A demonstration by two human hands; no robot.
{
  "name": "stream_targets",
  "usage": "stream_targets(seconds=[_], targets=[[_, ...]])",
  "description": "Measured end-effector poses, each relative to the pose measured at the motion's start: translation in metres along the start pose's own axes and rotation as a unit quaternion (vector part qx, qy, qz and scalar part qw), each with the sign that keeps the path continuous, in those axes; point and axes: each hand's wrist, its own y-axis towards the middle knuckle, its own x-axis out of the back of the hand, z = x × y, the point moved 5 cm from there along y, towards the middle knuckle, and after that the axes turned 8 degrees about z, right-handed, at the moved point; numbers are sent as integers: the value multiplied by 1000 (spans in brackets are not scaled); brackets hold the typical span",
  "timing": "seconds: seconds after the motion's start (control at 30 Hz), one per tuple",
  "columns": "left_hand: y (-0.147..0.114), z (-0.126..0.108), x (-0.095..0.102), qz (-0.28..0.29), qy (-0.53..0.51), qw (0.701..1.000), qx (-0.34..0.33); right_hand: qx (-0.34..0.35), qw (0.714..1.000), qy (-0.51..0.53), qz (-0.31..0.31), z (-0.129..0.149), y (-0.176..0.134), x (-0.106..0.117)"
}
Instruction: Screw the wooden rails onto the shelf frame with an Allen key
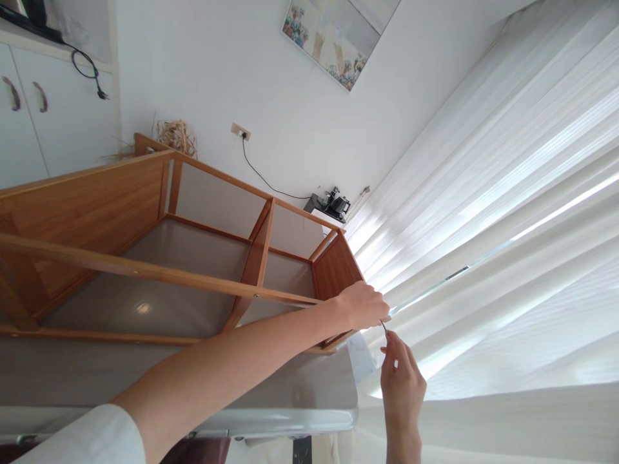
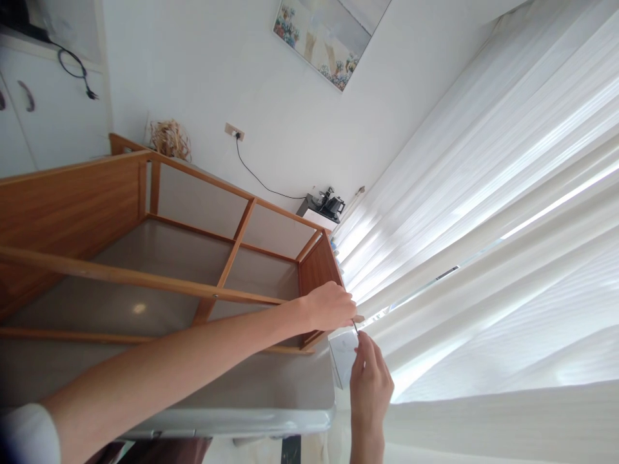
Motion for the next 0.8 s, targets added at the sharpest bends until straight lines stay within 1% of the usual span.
stream_targets(seconds=[0.1, 0.2, 0.3, 0.37, 0.47, 0.53, 0.63, 0.67, 0.73, 0.8], targets=[[0, 1, -1, -7, -4, 1000, 1, 20, 999, -22, 14, -6, 1, 2], [0, 1, -1, -9, -6, 1000, 2, 18, 1000, -1, 22, -7, 3, 2], [0, 1, 0, -10, -8, 1000, 2, -23, 997, 62, 34, -4, 5, 0], [-1, 1, 0, -8, -9, 1000, 2, -75, 988, 123, 49, 0, 4, -2], [-2, 0, 2, -3, -11, 1000, 1, -160, 959, 219, 83, 5, 3, -7], [-3, 0, 4, 0, -11, 1000, 0, -194, 930, 294, 104, 10, 2, -10], [-4, 0, 5, 8, -11, 1000, -2, -217, 881, 401, 125, 17, 0, -16], [-4, 0, 5, 11, -11, 1000, -2, -220, 870, 423, 128, 19, 0, -17], [-5, 0, 5, 16, -12, 1000, -5, -223, 857, 449, 124, 23, 0, -18], [-5, 0, 5, 22, -12, 1000, -7, -221, 853, 459, 116, 26, 0, -18]])
